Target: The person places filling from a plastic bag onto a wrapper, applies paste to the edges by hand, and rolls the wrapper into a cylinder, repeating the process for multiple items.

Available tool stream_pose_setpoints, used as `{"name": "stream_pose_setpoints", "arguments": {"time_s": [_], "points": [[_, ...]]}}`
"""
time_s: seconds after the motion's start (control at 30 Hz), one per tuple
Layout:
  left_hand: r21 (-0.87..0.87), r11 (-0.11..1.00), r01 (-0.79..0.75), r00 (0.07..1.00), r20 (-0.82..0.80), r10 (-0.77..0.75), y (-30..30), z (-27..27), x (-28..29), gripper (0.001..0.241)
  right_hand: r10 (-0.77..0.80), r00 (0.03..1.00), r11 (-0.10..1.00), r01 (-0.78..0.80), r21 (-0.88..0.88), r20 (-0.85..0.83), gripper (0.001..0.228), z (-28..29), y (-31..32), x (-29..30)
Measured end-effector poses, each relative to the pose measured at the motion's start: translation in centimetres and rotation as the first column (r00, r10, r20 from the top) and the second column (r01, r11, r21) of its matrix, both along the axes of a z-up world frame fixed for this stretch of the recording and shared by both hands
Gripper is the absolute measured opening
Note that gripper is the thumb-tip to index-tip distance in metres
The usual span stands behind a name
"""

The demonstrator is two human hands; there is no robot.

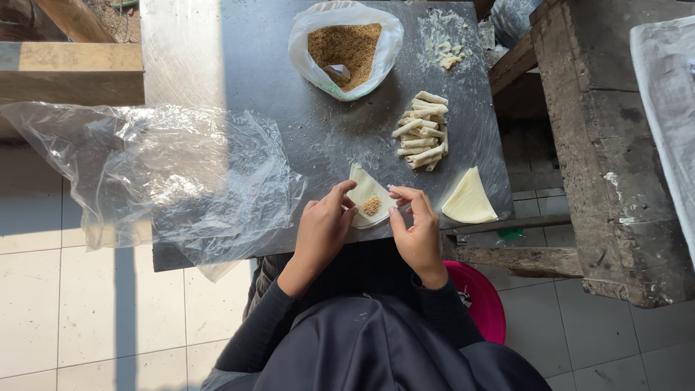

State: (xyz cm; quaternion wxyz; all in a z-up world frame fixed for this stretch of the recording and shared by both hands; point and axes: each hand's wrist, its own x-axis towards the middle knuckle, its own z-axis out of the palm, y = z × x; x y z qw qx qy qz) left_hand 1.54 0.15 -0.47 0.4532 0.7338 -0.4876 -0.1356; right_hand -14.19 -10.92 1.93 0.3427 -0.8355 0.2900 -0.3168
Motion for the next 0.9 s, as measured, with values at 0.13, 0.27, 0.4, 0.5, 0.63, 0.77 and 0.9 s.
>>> {"name": "stream_pose_setpoints", "arguments": {"time_s": [0.13, 0.27, 0.4, 0.5, 0.63, 0.77, 0.9], "points": [[-0.015, 1.0, -0.005, 1.0, -0.021, 0.005, 0.2, 0.3, -0.4, 0.046, -0.042, 0.999, 0.997, 0.04, -0.073, -0.03, 0.046, 0.2, -0.4, -0.8], [-0.033, 0.997, -0.075, 0.996, -0.058, 0.073, 0.0, 0.0, -0.8, 0.043, -0.025, 0.999, 0.98, 0.029, -0.196, 0.023, 0.062, -0.3, 2.1, 0.6], [-0.053, 0.995, -0.082, 0.995, -0.062, 0.078, 0.1, -0.1, -0.8, 0.043, -0.115, 0.991, 0.946, 0.089, -0.311, -0.064, 0.067, -1.2, 2.9, 2.0], [-0.041, 0.996, -0.083, 0.994, -0.069, 0.081, 0.1, -0.1, -0.7, 0.041, -0.138, 0.986, 0.944, 0.104, -0.312, -0.09, 0.065, -1.6, 2.5, 1.8], [-0.057, 0.995, -0.079, 0.994, -0.079, 0.074, 0.2, -0.3, -0.6, 0.041, -0.152, 0.985, 0.956, 0.125, -0.267, -0.083, 0.063, -2.2, 1.8, 1.1], [-0.069, 0.995, -0.067, 0.996, -0.057, 0.063, 0.3, -0.3, -0.7, 0.041, -0.155, 0.988, 0.967, 0.146, -0.209, -0.025, 0.06, -2.7, 0.8, 0.6], [-0.069, 0.995, -0.066, 0.998, -0.026, 0.064, 0.5, -0.3, -0.7, 0.041, -0.188, 0.982, 0.969, 0.185, -0.166, -0.005, 0.058, -2.8, 0.1, 0.4]]}}
